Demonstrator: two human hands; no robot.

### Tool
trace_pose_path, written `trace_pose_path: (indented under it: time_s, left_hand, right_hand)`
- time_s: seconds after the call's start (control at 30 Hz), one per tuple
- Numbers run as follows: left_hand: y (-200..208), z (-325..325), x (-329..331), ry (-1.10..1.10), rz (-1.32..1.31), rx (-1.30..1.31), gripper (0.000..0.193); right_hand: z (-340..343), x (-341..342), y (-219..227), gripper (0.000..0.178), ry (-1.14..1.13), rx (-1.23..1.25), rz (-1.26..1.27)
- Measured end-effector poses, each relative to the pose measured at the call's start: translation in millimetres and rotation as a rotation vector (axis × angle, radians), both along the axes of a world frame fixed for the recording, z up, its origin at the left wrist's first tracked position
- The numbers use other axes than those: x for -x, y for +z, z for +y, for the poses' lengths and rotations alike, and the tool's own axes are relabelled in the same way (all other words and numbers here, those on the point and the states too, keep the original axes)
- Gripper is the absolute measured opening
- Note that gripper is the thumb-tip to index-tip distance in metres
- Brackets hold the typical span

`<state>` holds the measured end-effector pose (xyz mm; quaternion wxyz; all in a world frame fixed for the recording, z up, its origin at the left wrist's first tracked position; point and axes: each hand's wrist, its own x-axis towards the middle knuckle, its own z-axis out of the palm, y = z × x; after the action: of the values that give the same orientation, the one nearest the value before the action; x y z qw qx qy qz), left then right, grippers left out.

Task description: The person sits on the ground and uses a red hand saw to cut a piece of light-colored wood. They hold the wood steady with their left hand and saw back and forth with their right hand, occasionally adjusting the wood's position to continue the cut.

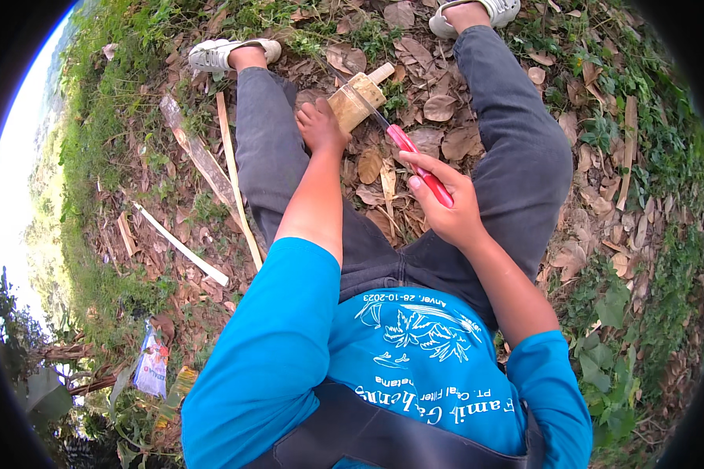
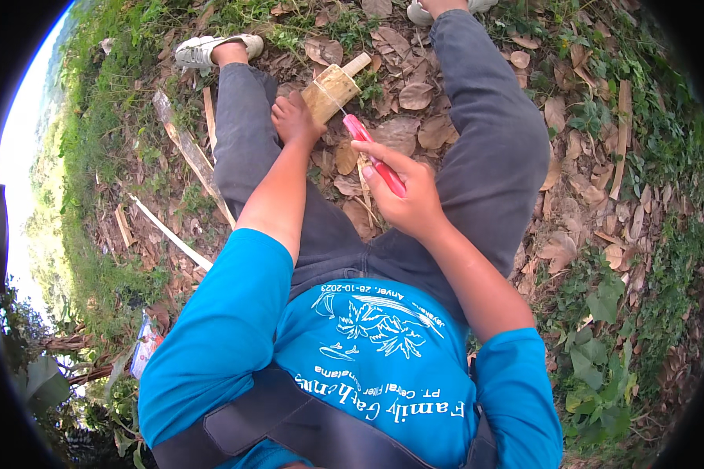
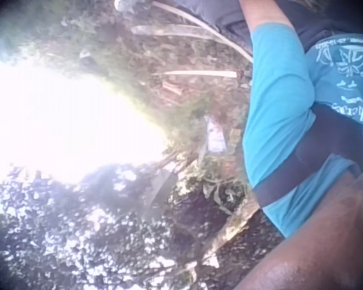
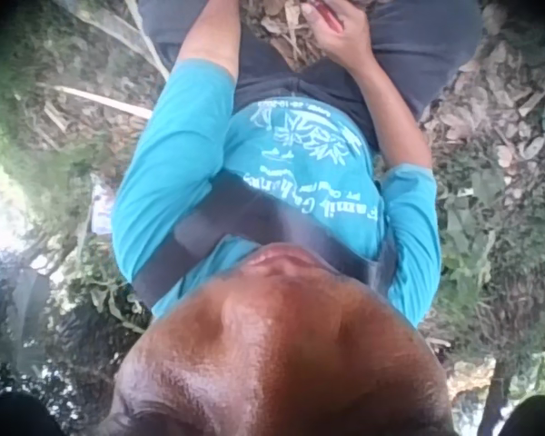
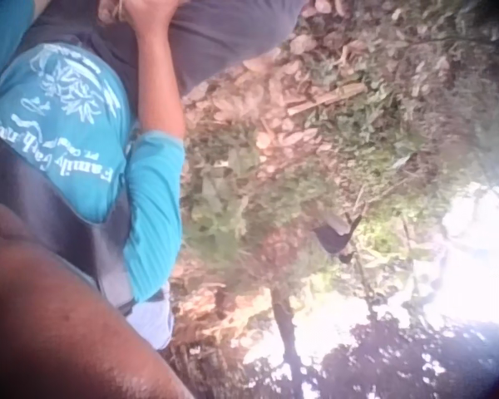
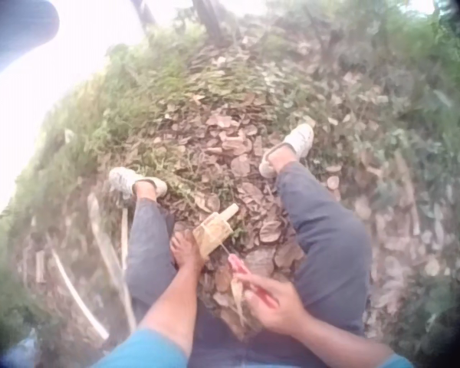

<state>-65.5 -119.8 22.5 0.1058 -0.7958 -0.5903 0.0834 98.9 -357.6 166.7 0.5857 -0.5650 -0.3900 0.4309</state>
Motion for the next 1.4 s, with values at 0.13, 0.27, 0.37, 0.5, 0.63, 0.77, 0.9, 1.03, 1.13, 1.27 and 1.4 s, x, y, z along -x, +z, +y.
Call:
trace_pose_path:
  time_s: [0.13, 0.27, 0.37, 0.5, 0.63, 0.77, 0.9, 1.03, 1.13, 1.27, 1.4]
  left_hand:
    - [-3.1, 1.7, -0.6, 0.016, -0.081, 0.045, 0.097]
    - [-5.1, 0.5, 2.3, -0.004, -0.157, 0.037, 0.097]
    - [-5.7, -0.3, 3.8, -0.012, -0.181, 0.039, 0.096]
    - [-6.8, 2.6, 3.2, -0.015, -0.217, 0.044, 0.095]
    - [-6.2, 8.1, -1.5, 0.006, -0.203, 0.096, 0.095]
    - [-6.2, 12.2, 3.7, 0.025, -0.204, 0.114, 0.094]
    - [-16.1, 13.4, 4.1, 0.011, -0.192, 0.109, 0.094]
    - [-22.6, 9.9, 7.3, 0.005, -0.126, 0.050, 0.095]
    - [-27.0, 14.3, -1.4, -0.018, -0.184, 0.051, 0.096]
    - [-9.7, 22.1, -0.4, 0.060, -0.250, 0.176, 0.097]
    - [-15.1, 17.4, 0.4, 0.055, -0.251, 0.152, 0.095]
  right_hand:
    - [6.3, 6.5, -3.2, 0.034, -0.017, -0.015, -0.047]
    - [12.0, 12.8, 7.4, 0.035, 0.007, 0.087, -0.051]
    - [17.2, 23.8, 22.6, 0.035, -0.014, 0.165, -0.072]
    - [23.5, 34.7, 28.1, 0.036, -0.030, 0.129, -0.133]
    - [14.3, 34.1, 25.5, 0.038, 0.019, 0.124, -0.224]
    - [-13.5, 18.6, 73.1, 0.040, 0.106, 0.275, -0.221]
    - [-34.9, 3.5, 121.9, 0.039, 0.139, 0.297, -0.316]
    - [1.0, 6.4, 93.1, 0.037, 0.123, 0.207, -0.282]
    - [81.5, 26.0, -3.0, 0.036, 0.067, 0.123, -0.186]
    - [97.4, 41.9, -31.4, 0.038, 0.030, 0.115, -0.131]
    - [83.0, 37.8, -15.3, 0.039, 0.032, 0.176, -0.159]
